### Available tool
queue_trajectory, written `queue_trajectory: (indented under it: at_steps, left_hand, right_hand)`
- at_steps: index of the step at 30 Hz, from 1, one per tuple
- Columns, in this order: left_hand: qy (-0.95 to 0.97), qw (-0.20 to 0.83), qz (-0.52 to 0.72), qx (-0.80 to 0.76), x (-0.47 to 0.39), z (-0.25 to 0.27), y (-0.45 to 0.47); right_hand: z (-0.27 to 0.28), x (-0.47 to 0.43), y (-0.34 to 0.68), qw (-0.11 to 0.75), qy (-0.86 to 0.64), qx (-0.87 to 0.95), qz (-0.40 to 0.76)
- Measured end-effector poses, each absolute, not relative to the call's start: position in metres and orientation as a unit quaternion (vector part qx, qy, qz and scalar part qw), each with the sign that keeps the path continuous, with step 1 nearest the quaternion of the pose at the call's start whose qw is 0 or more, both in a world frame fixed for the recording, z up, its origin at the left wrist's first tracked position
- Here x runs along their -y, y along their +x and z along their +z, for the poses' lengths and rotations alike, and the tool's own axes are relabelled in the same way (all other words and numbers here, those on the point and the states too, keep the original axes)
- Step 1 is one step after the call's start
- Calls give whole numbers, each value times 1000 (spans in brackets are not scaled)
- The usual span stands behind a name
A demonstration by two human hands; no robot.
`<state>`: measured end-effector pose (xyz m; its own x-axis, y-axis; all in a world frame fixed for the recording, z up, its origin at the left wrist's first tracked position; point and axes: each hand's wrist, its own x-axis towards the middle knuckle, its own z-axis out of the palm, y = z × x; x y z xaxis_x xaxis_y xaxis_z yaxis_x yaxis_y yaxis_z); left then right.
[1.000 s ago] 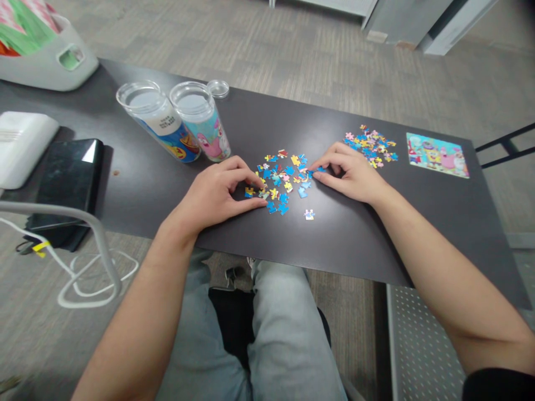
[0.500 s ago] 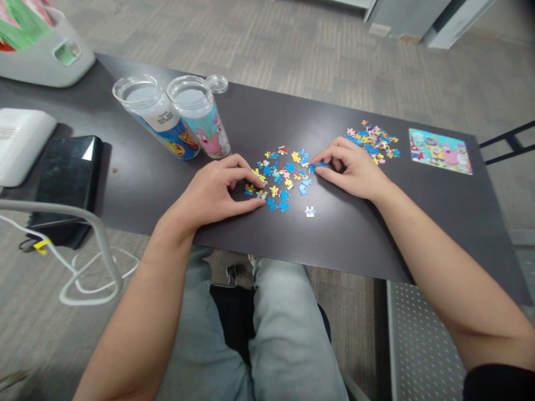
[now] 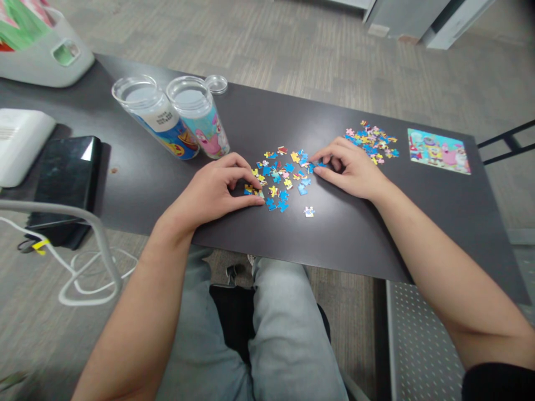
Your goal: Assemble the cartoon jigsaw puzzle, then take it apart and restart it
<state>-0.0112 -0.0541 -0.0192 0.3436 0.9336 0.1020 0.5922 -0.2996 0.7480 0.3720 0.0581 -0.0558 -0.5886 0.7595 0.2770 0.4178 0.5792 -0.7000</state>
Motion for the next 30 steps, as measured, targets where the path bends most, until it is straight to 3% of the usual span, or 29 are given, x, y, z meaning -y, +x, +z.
queue_trajectory:
  at_steps: [30]
  left_hand:
    - [676,336,338,-563,59,-19,-8]
  right_hand:
    - [-54,-58,371,286,-353,843,287]
